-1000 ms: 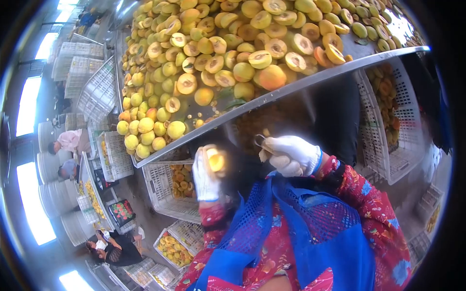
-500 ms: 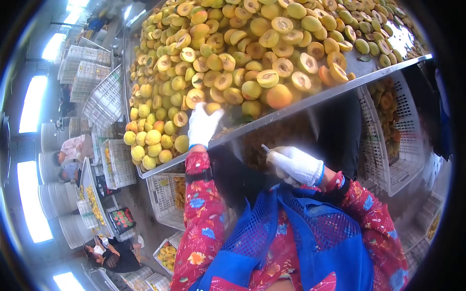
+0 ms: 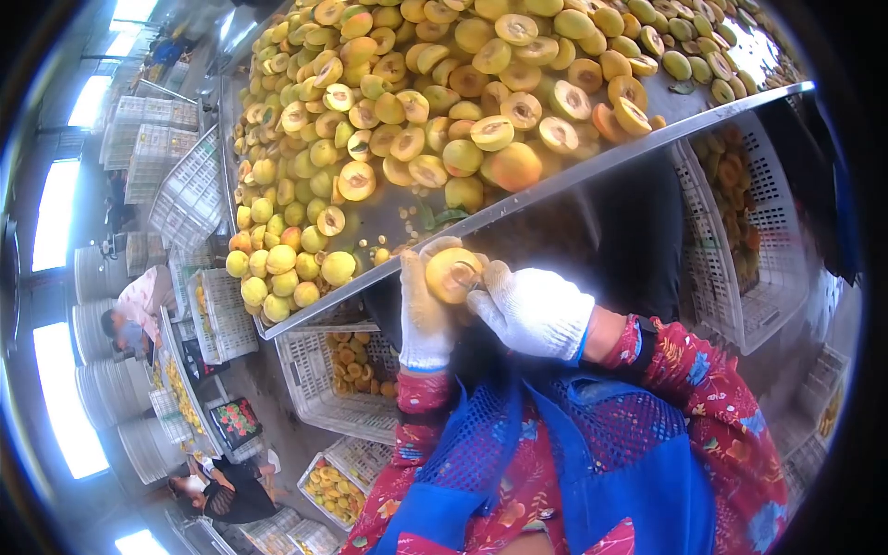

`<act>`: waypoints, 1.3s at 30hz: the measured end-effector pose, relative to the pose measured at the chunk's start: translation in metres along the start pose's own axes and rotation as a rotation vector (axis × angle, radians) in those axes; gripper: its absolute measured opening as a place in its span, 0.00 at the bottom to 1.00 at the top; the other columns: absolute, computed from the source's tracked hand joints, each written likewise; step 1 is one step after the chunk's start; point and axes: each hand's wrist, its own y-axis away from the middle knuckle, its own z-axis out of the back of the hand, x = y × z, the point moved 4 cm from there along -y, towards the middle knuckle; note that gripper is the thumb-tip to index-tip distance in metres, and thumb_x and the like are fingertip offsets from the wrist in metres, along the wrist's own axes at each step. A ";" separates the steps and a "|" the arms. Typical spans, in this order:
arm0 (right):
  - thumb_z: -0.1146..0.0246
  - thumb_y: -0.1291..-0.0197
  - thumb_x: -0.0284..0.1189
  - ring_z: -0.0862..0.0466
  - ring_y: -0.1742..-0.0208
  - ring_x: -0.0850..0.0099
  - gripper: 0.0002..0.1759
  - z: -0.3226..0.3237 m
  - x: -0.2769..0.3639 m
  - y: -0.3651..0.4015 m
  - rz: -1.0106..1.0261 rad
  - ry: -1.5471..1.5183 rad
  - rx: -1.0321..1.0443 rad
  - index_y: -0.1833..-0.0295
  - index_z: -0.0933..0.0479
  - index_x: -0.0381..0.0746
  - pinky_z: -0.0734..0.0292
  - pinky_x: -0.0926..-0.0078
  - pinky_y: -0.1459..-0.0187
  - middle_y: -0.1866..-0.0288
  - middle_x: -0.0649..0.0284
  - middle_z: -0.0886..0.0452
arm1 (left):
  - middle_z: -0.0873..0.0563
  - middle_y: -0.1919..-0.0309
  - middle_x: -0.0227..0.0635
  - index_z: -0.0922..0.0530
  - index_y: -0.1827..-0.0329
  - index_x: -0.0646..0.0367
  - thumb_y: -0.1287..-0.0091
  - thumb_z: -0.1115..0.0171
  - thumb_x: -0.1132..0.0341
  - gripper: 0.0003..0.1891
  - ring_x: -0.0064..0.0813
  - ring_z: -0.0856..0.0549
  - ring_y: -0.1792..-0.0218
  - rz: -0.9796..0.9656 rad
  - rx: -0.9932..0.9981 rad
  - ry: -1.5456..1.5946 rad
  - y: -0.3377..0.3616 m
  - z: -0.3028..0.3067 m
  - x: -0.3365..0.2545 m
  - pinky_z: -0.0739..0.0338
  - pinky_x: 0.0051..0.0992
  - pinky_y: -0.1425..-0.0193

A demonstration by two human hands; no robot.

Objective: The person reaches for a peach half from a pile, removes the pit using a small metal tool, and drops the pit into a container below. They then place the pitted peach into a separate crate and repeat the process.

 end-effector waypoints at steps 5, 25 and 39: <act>0.42 0.25 0.40 0.16 0.73 0.44 0.19 -0.009 0.001 0.006 -0.034 0.056 0.115 0.56 0.28 0.32 0.21 0.50 0.72 0.75 0.45 0.19 | 0.14 0.60 0.39 0.21 0.46 0.64 0.19 0.48 0.44 0.27 0.26 0.14 0.62 -0.286 -0.120 -0.384 0.012 -0.019 -0.008 0.18 0.26 0.54; 0.42 0.25 0.39 0.15 0.71 0.46 0.17 -0.005 -0.020 0.026 -0.184 -0.108 0.135 0.51 0.28 0.32 0.21 0.51 0.70 0.73 0.45 0.17 | 0.16 0.45 0.53 0.26 0.43 0.59 0.26 0.44 0.59 0.16 0.53 0.16 0.42 0.076 0.155 0.385 0.007 0.002 0.022 0.17 0.50 0.40; 0.45 0.23 0.44 0.19 0.81 0.53 0.24 -0.029 -0.025 0.036 -0.073 -0.107 -0.021 0.49 0.23 0.31 0.23 0.57 0.76 0.75 0.48 0.19 | 0.19 0.43 0.41 0.26 0.37 0.59 0.18 0.52 0.43 0.26 0.41 0.18 0.41 -0.187 -0.102 0.276 0.013 -0.022 0.054 0.21 0.45 0.33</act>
